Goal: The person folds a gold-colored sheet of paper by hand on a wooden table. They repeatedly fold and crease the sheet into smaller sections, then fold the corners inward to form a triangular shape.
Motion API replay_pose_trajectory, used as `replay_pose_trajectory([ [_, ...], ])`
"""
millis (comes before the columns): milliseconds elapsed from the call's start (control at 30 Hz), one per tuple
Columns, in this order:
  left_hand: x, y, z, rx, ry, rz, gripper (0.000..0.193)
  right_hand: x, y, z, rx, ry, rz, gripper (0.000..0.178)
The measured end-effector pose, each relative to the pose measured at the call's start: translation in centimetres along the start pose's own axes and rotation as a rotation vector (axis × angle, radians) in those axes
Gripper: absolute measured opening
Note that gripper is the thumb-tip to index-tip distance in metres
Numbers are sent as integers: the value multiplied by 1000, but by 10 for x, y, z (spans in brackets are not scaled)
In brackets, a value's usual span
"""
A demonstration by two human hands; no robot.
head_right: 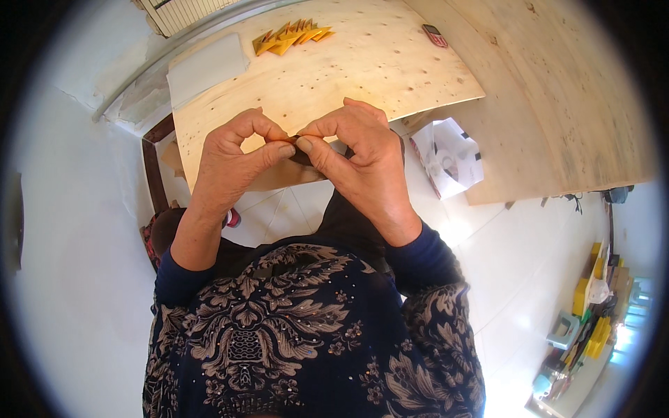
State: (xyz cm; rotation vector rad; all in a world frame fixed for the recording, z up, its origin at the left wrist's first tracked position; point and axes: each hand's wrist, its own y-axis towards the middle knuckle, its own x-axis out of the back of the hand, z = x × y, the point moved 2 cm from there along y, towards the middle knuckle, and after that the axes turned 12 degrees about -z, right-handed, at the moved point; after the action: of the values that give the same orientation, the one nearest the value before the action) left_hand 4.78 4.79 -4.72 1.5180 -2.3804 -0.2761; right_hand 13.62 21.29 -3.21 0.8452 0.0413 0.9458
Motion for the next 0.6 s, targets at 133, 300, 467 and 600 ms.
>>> replay_pose_trajectory([
  [133, -2, -1, -3, -20, -10, -2, 10, 1, 0, 2, -52, 4, -1, 8],
  [300, -1, -1, -3, -47, 20, -29, 7, 0, -4, 2, -107, -21, 25, 13],
  [467, 19, 13, 14, 205, -436, -137, 12, 13, -10, -11, -351, 110, 109, 18],
  [600, 22, 20, 30, 235, -578, -167, 14, 18, -16, -16, -524, 311, 32, 18],
])
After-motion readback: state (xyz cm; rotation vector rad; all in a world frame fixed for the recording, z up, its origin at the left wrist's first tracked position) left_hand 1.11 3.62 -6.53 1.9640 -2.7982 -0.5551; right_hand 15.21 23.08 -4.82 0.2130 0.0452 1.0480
